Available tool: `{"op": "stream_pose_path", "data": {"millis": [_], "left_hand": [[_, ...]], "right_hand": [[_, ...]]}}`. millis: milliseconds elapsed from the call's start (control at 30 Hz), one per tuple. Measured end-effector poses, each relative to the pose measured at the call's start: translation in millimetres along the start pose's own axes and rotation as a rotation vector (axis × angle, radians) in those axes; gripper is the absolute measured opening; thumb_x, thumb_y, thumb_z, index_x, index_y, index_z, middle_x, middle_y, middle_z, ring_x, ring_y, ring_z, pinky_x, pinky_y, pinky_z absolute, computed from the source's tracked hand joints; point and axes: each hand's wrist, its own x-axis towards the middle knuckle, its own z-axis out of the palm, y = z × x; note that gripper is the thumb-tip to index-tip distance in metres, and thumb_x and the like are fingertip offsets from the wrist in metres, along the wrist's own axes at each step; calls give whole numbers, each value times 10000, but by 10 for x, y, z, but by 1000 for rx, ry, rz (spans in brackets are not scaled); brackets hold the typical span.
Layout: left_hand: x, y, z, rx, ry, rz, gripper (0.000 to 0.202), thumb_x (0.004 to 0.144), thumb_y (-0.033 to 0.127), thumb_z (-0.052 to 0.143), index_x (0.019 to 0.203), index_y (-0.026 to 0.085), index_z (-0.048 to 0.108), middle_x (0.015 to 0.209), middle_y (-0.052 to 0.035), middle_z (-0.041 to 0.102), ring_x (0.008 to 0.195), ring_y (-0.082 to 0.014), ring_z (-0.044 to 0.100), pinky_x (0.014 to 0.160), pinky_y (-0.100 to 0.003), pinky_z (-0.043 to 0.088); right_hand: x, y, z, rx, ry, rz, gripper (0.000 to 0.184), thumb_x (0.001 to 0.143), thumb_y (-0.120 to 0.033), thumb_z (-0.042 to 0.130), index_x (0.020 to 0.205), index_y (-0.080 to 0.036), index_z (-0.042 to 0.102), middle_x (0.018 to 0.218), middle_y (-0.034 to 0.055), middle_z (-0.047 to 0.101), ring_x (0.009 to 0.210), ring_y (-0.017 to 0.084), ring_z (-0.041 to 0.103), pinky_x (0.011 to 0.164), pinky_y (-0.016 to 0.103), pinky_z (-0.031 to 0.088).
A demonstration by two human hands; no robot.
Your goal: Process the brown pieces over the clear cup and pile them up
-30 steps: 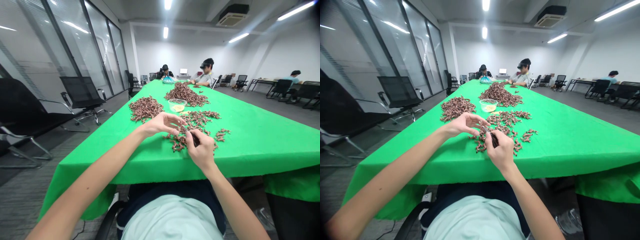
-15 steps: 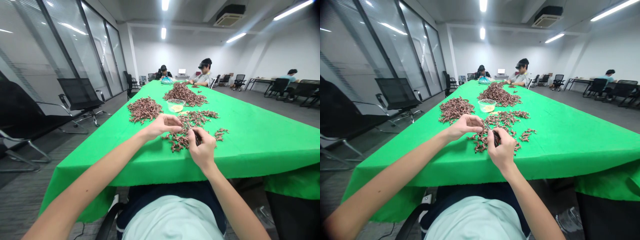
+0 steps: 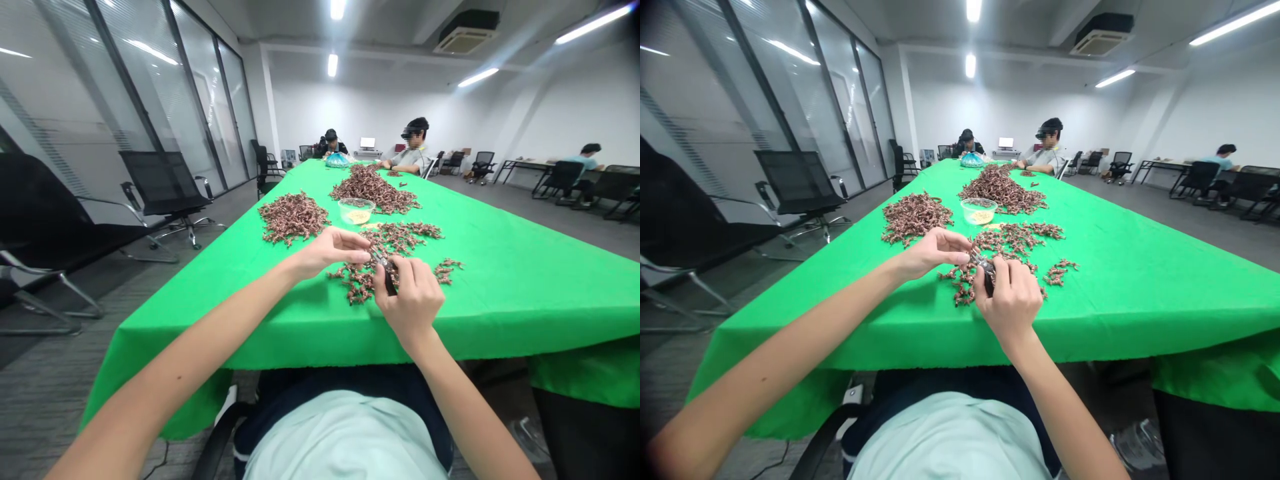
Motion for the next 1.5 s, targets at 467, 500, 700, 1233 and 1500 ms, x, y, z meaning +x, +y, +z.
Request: {"op": "stream_pose_path", "data": {"millis": [467,500,700,1233,1500], "left_hand": [[-13,22,5,3,-90,-62,357,650,282,913,932,118,766,861,-78,762,728,-135,697,719,-261,546],[-15,27,7,-5,-92,-63,357,645,277,916,925,118,760,844,-69,757,719,-130,693,711,-255,542],[-29,54,39,-23,-104,-103,405,593,233,941,905,110,713,805,-39,729,686,-104,672,692,-232,535],[-4,-40,85,24,-85,14,479,550,228,962,922,114,682,831,-61,737,734,-146,698,737,-287,564],[-6,26,64,158,-27,28,428,682,296,898,1042,141,726,870,-66,744,789,-152,699,741,-271,551]], "right_hand": [[-41,28,23,24,-23,-19,198,952,-374,588,978,-181,622,785,62,644,734,196,575,652,323,374],[-44,29,25,20,-21,-24,197,952,-375,590,968,-182,622,776,59,639,726,192,572,646,321,368],[-45,14,14,-44,-28,-47,199,957,-378,586,925,-185,614,736,35,615,670,169,543,604,312,337],[-63,-58,17,-5,-47,13,207,960,-375,571,908,-180,618,736,44,626,664,169,561,588,298,327],[-13,-17,-6,306,-72,255,224,967,-377,544,975,-175,640,819,63,682,681,173,603,654,293,435]]}}
